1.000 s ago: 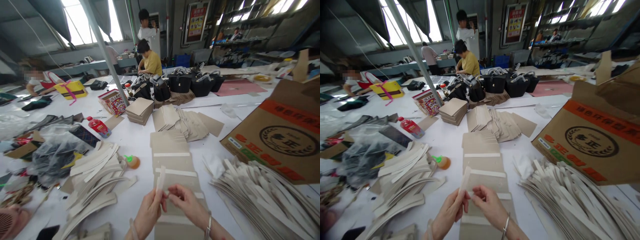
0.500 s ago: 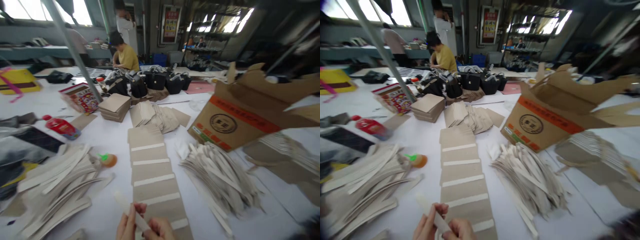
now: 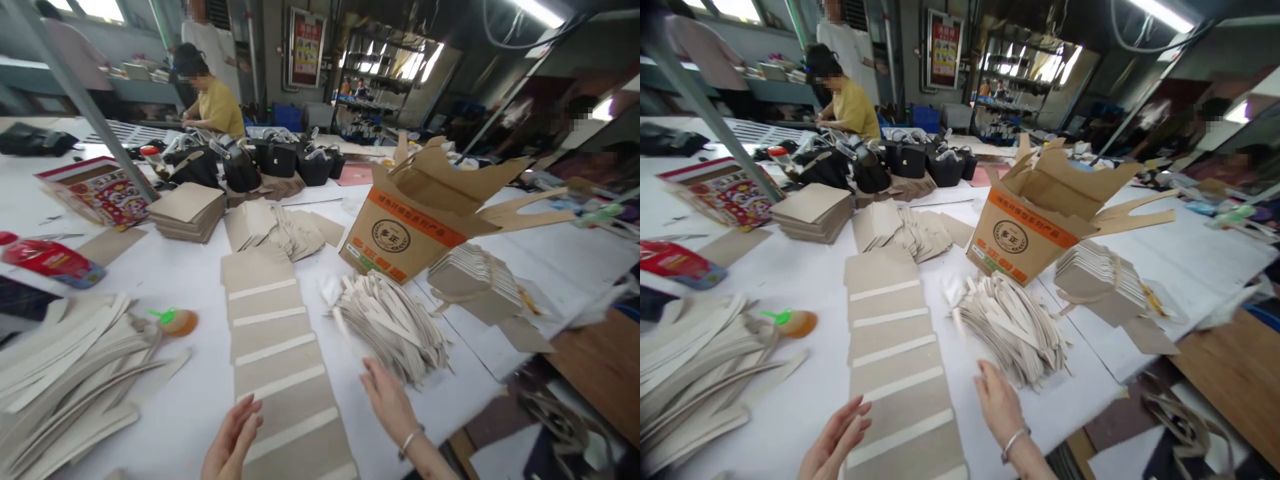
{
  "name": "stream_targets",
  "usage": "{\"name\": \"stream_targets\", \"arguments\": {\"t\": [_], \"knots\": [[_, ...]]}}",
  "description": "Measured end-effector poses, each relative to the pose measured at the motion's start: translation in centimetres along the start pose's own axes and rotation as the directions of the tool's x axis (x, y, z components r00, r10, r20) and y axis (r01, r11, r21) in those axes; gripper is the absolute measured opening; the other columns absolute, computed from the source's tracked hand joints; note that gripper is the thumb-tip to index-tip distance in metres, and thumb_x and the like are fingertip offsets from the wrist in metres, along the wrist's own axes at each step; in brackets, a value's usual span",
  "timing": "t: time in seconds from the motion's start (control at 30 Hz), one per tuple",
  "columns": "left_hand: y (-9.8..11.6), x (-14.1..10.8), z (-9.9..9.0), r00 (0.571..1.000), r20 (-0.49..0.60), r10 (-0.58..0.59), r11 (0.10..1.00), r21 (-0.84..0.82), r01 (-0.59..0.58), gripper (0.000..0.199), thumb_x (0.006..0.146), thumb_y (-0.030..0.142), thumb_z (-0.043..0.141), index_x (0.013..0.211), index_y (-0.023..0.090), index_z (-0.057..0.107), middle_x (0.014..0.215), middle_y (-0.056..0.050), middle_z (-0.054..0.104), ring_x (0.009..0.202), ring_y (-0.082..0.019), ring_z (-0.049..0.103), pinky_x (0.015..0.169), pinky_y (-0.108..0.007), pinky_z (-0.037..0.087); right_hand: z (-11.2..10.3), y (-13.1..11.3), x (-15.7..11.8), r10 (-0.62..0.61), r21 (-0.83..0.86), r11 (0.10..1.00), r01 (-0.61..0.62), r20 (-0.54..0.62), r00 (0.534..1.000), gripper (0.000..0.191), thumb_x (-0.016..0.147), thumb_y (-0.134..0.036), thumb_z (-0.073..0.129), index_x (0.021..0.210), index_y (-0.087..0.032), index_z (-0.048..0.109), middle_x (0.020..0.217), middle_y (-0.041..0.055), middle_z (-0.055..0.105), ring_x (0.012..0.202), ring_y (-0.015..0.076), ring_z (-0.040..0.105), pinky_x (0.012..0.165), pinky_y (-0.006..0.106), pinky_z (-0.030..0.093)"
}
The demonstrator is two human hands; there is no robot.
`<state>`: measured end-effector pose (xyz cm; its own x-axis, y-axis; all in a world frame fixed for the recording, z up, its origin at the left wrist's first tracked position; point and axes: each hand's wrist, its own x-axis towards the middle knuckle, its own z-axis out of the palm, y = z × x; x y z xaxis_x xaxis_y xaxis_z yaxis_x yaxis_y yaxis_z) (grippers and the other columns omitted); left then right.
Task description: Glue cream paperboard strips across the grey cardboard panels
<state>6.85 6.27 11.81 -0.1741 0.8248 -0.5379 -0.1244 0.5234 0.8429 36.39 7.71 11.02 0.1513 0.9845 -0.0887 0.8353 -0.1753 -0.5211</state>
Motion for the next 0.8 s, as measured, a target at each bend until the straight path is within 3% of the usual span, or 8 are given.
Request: {"name": "stream_targets", "arguments": {"t": [0.07,0.2,0.27,0.33,0.43,0.5,0.63,0.8], "knots": [[0.0,-0.1,-1.4,1.000,0.006,0.007,0.998,0.060,-0.008,0.058,0.062,0.055,0.062,0.106,0.018,0.054,0.106,-0.008,0.065,0.094,-0.024,0.061,0.088,-0.035,0.047,-0.7,2.4,1.0,-0.119,-0.105,0.989,0.106,-0.122,0.985,0.027,0.082,-0.032,0.043,0.103,-0.018,0.053,0.100,0.0115,0.060,0.094,0.0240,0.054,0.082,0.037,0.041],[-1.4,0.0,-4.3,0.998,-0.005,0.069,0.967,0.245,-0.066,0.051,0.068,0.053,0.057,0.106,0.018,0.053,0.106,-0.008,0.064,0.096,-0.023,0.061,0.085,-0.035,0.049,0.0,3.6,1.0,-0.186,-0.091,0.979,0.183,-0.023,0.982,0.023,0.085,-0.026,0.038,0.100,-0.018,0.054,0.095,0.0091,0.059,0.091,0.0216,0.055,0.082,0.036,0.043],[-2.6,0.1,-5.2,0.983,-0.022,0.180,0.889,0.431,-0.153,0.047,0.072,0.052,0.053,0.106,0.020,0.054,0.106,-0.007,0.064,0.094,-0.023,0.061,0.082,-0.036,0.051,1.2,2.6,0.2,-0.190,-0.054,0.980,0.192,0.030,0.981,0.023,0.086,-0.023,0.035,0.100,-0.018,0.054,0.095,0.0086,0.058,0.091,0.0202,0.055,0.082,0.034,0.043],[-3.8,0.1,-5.5,0.932,0.038,0.360,0.715,0.631,-0.301,0.040,0.076,0.047,0.049,0.109,0.023,0.054,0.109,-0.006,0.062,0.097,-0.022,0.060,0.084,-0.037,0.050,2.4,1.2,-0.8,-0.190,-0.027,0.981,0.191,0.057,0.980,0.024,0.087,-0.021,0.034,0.099,-0.017,0.054,0.094,0.0082,0.058,0.092,0.0195,0.054,0.082,0.033,0.043],[-5.4,0.0,-4.9,0.781,0.274,0.561,0.344,0.781,-0.521,0.035,0.080,0.037,0.047,0.112,0.025,0.054,0.117,-0.005,0.059,0.106,-0.020,0.055,0.090,-0.034,0.047,4.0,-0.3,-1.9,-0.201,0.002,0.979,0.202,0.097,0.975,0.024,0.088,-0.019,0.033,0.097,-0.018,0.055,0.092,0.0076,0.059,0.090,0.0190,0.054,0.080,0.032,0.043],[-6.2,0.1,-3.9,0.716,0.401,0.571,0.144,0.810,-0.568,0.034,0.081,0.034,0.047,0.113,0.025,0.053,0.119,-0.004,0.057,0.107,-0.019,0.054,0.088,-0.032,0.048,4.8,-0.9,-2.3,-0.218,0.005,0.976,0.219,0.115,0.969,0.026,0.088,-0.017,0.032,0.098,-0.018,0.055,0.092,0.0073,0.058,0.089,0.0189,0.053,0.079,0.032,0.043],[-6.9,1.3,-1.5,0.716,0.480,0.507,-0.075,0.852,-0.518,0.034,0.082,0.024,0.044,0.115,0.026,0.052,0.121,-0.003,0.056,0.107,-0.019,0.053,0.089,-0.036,0.045,6.1,-2.2,-1.9,-0.325,-0.032,0.942,0.333,0.152,0.933,0.030,0.085,-0.012,0.035,0.108,-0.019,0.054,0.101,0.0075,0.057,0.094,0.0193,0.051,0.082,0.032,0.041],[-5.9,2.9,0.5,0.744,0.512,0.429,-0.141,0.851,-0.505,0.039,0.081,0.013,0.040,0.118,0.025,0.050,0.123,-0.004,0.054,0.111,-0.020,0.048,0.093,-0.039,0.038,7.3,-4.9,-0.5,-0.431,-0.095,0.881,0.464,0.248,0.868,0.039,0.083,-0.010,0.039,0.119,-0.022,0.048,0.106,0.0069,0.055,0.096,0.0192,0.048,0.085,0.031,0.037]]}}
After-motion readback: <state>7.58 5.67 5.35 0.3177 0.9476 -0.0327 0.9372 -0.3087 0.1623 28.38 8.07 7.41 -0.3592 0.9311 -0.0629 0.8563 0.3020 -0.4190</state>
